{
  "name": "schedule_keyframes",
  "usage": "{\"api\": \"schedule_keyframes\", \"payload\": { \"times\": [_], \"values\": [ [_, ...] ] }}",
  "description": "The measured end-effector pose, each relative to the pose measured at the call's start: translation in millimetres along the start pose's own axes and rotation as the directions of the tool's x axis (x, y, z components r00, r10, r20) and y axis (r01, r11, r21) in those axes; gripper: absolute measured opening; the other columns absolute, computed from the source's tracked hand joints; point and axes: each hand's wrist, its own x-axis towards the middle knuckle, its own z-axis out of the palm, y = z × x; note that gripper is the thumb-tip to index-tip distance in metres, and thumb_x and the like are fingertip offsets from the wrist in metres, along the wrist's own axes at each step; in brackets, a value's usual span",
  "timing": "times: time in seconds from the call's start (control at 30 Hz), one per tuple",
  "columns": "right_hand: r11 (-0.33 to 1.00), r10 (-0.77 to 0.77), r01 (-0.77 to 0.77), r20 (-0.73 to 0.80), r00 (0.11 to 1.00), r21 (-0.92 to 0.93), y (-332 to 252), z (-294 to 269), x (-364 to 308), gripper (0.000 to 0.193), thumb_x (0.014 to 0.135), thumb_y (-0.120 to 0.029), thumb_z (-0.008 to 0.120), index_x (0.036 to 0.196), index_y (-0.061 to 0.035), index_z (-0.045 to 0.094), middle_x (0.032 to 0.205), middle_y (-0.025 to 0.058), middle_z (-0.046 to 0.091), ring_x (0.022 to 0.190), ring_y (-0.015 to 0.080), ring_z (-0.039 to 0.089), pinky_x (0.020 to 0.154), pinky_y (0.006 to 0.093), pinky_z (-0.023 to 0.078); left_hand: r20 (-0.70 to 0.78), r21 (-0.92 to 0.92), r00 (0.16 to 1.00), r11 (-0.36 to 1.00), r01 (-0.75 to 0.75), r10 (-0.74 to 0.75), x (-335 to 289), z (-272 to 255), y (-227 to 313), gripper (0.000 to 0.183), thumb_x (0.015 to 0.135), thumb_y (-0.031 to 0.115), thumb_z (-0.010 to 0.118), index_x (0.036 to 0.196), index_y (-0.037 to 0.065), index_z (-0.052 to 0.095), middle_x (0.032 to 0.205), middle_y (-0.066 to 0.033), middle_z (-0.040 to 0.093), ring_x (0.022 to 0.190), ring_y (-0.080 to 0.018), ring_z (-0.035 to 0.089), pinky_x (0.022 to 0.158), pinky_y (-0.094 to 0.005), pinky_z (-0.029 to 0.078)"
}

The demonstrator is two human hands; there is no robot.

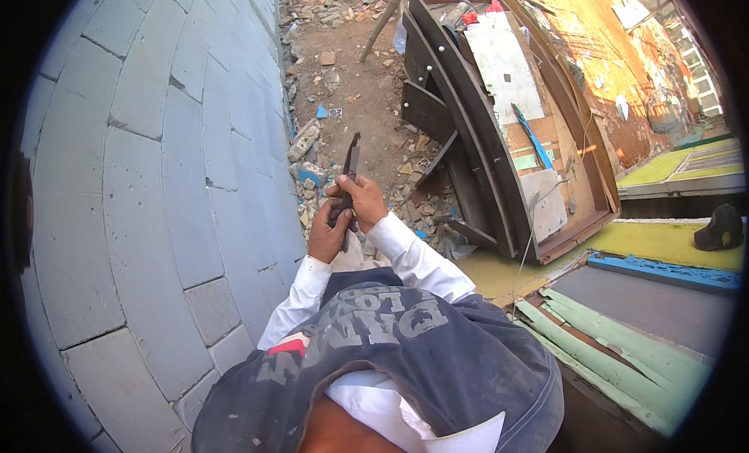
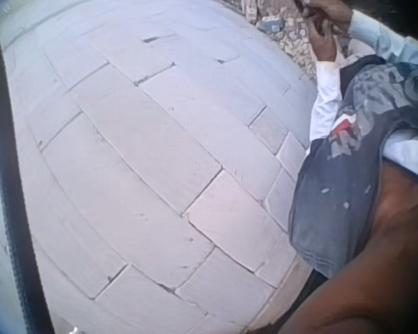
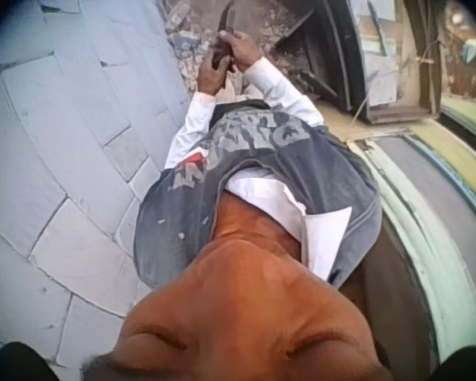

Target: The person plugs a power cord into a wall socket and uses an angle grinder to cut a coiled black cable on the ground. After cutting, the person picks up the cable and uses pliers to strip the insulation from the ends.

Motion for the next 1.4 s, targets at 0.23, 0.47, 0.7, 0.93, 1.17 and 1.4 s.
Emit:
{"api": "schedule_keyframes", "payload": {
  "times": [0.23,0.47,0.7,0.93,1.17,1.4],
  "values": [
    [0.991,-0.01,0.011,0.008,1.0,-0.137,-68.3,47.6,79.0,0.024,0.101,-0.027,0.06,0.102,-0.0026,0.057,0.068,-0.002,0.049,0.053,0.0091,0.046,0.051,0.0292,0.045,0.124,0.13,0.991,0.989,-0.074,0.058,60.9,2.0,-23.0,0.05,0.109,0.045,0.035,0.103,0.0,0.056,0.079,-0.0075,0.061,0.074,-0.019,0.06,0.073,-0.033,0.049],
    [0.974,-0.131,0.123,-0.027,0.991,-0.191,-166.7,83.6,179.3,0.032,0.104,-0.036,0.053,0.101,-0.0039,0.057,0.06,-0.0049,0.039,0.044,0.0058,0.035,0.04,0.0247,0.031,0.293,0.137,0.921,0.943,-0.305,0.255,227.5,-32.6,3.8,0.046,0.107,0.046,0.037,0.102,0.004,0.054,0.079,-0.0063,0.058,0.068,-0.0171,0.055,0.063,-0.0324,0.044],
    [0.946,-0.289,0.279,-0.041,0.957,-0.163,-268.6,125.8,270.6,0.034,0.103,-0.037,0.055,0.086,-0.0069,0.055,0.054,-0.007,0.037,0.039,0.0036,0.032,0.034,0.0232,0.022,0.445,0.254,0.873,0.907,-0.337,0.199,368.3,-53.5,55.7,0.049,0.104,0.048,0.046,0.101,0.001,0.058,0.07,-0.02,0.058,0.067,-0.0404,0.061,0.062,-0.0444,0.046],
    [0.662,-0.721,0.641,-0.097,0.686,-0.387,-337.5,153.9,403.8,0.034,0.104,-0.038,0.055,0.083,-0.0117,0.05,0.057,-0.0107,0.034,0.042,0.0003,0.028,0.036,0.0213,0.021,0.244,0.261,0.896,0.864,-0.43,0.372,507.3,-48.2,105.0,0.053,0.104,0.05,0.043,0.099,0.0,0.061,0.074,-0.0272,0.059,0.077,-0.0528,0.058,0.061,-0.0492,0.045],
    [0.315,-0.925,0.634,-0.078,0.372,-0.706,-430.6,138.1,562.2,0.04,0.104,-0.036,0.055,0.08,-0.0044,0.053,0.064,-0.0033,0.045,0.059,0.0073,0.038,0.052,0.0286,0.034,0.141,0.371,0.896,0.817,-0.443,0.421,690.5,-28.9,113.2,0.05,0.106,0.041,0.04,0.101,-0.002,0.063,0.086,-0.031,0.064,0.087,-0.0536,0.06,0.068,-0.0524,0.047],
    [0.247,-0.958,0.621,-0.091,0.272,-0.744,-516.5,145.3,682.2,0.043,0.102,-0.038,0.056,0.084,0.0005,0.058,0.065,0.0106,0.051,0.064,0.0141,0.044,0.058,0.0357,0.04,0.188,0.384,0.91,0.825,-0.415,0.37,839.8,-25.1,145.9,0.028,0.098,0.016,0.051,0.103,-0.009,0.063,0.097,-0.0276,0.07,0.095,-0.0432,0.069,0.079,-0.0451,0.051]
  ]
}}
